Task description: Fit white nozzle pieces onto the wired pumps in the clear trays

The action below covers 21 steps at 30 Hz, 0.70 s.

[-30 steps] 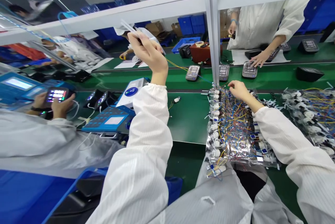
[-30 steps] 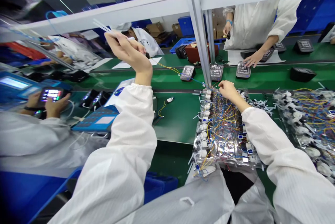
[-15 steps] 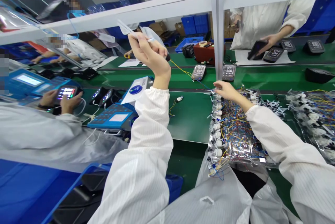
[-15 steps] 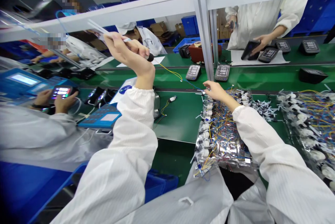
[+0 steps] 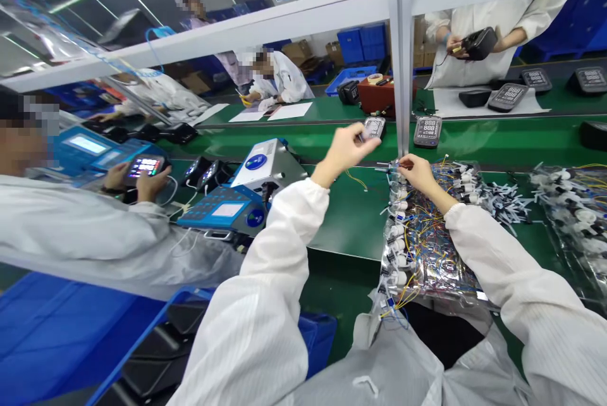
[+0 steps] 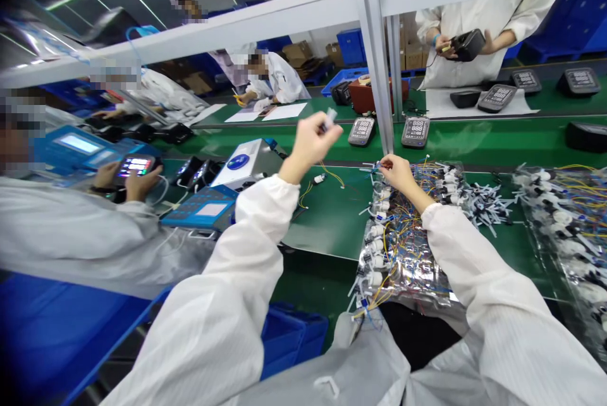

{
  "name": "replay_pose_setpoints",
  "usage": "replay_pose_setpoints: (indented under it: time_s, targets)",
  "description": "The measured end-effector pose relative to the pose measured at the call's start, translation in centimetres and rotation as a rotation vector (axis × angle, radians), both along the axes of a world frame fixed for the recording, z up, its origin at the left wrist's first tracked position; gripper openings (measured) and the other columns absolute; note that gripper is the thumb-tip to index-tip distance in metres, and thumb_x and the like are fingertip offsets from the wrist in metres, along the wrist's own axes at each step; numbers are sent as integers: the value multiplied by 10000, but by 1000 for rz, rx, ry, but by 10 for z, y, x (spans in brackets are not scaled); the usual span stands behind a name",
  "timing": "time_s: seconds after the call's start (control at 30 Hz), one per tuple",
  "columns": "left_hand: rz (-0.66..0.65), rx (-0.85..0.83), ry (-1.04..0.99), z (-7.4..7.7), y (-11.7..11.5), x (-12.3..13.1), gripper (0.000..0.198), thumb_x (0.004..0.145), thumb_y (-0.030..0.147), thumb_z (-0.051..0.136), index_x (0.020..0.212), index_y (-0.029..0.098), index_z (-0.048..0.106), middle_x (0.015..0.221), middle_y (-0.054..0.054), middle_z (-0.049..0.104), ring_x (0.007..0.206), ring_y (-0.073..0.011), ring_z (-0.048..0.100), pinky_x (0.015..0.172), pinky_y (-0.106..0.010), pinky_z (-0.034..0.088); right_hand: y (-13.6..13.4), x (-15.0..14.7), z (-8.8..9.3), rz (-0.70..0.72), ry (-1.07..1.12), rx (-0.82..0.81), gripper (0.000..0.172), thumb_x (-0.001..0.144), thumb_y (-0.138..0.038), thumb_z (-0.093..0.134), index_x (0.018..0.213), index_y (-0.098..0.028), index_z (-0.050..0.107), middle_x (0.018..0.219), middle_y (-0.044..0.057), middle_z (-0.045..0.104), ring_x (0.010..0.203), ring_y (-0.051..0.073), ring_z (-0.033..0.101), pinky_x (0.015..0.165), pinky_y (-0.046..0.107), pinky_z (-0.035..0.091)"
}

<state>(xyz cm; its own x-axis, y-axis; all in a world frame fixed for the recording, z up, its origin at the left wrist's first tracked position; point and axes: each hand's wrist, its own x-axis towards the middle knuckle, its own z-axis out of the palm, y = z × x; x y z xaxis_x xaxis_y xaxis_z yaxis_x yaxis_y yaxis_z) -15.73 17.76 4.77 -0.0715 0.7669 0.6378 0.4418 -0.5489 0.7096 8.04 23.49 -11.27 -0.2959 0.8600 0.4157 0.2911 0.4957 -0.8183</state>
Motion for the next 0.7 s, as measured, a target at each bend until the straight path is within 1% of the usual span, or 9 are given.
replay_pose_setpoints:
  time_s: [0.03,0.07,0.13,0.23,0.3,0.4,0.5,0.6,0.7]
  targets:
    - [-41,-80,160,-16,-4,8,389,779,493,850,726,184,619,611,34,534,601,-119,510,602,-264,375,-1,0,-1,-9,30,-33,131,790,-247,718,907,-189,712,918,50,766,875,209,723,872,344,575]
    - [-68,-156,272,-31,-7,16,356,784,491,836,761,176,672,663,8,615,637,-135,544,640,-275,404,-1,0,-3,-12,59,-64,140,779,-263,726,898,-191,712,917,51,770,872,212,727,877,352,578]
    - [-75,-288,393,-61,-8,30,332,814,494,795,881,171,761,836,-52,748,748,-182,629,729,-302,456,-2,1,-4,3,119,-115,160,757,-294,740,877,-191,711,910,56,774,855,216,730,878,365,585]
    - [-86,-435,418,-96,-2,42,376,822,493,786,1013,170,811,1017,-103,805,901,-253,708,827,-336,498,-1,3,-6,50,202,-165,210,733,-347,762,857,-186,708,899,68,774,834,221,730,866,376,593]
    - [-96,-469,377,-110,4,46,403,834,499,777,1069,174,819,1066,-110,811,966,-279,727,874,-351,517,1,5,-6,71,237,-201,253,717,-383,782,857,-186,707,889,70,773,829,223,729,853,377,596]
    - [-85,-463,263,-120,12,48,436,859,507,751,1121,166,816,1104,-120,810,1017,-292,736,920,-369,536,3,8,-8,99,255,-236,275,700,-407,797,849,-186,726,875,69,773,824,225,728,855,377,592]
    - [-93,-455,164,-125,17,48,420,857,465,759,1126,148,816,1116,-131,806,1016,-279,735,929,-370,549,4,10,-9,119,257,-219,268,723,-411,777,861,-182,761,887,73,774,822,220,724,866,374,585]
    - [-109,-468,97,-127,19,51,408,844,430,774,1131,142,812,1025,-123,814,931,-244,731,866,-349,566,3,11,-9,129,270,-234,269,761,-419,748,883,-181,773,860,66,768,788,209,714,826,355,584]
    - [-102,-508,34,-127,19,55,423,831,425,780,1134,131,805,861,-91,800,778,-200,698,742,-310,562,2,11,-7,157,289,-287,265,788,-440,730,873,-189,754,783,45,747,745,200,704,786,340,586]
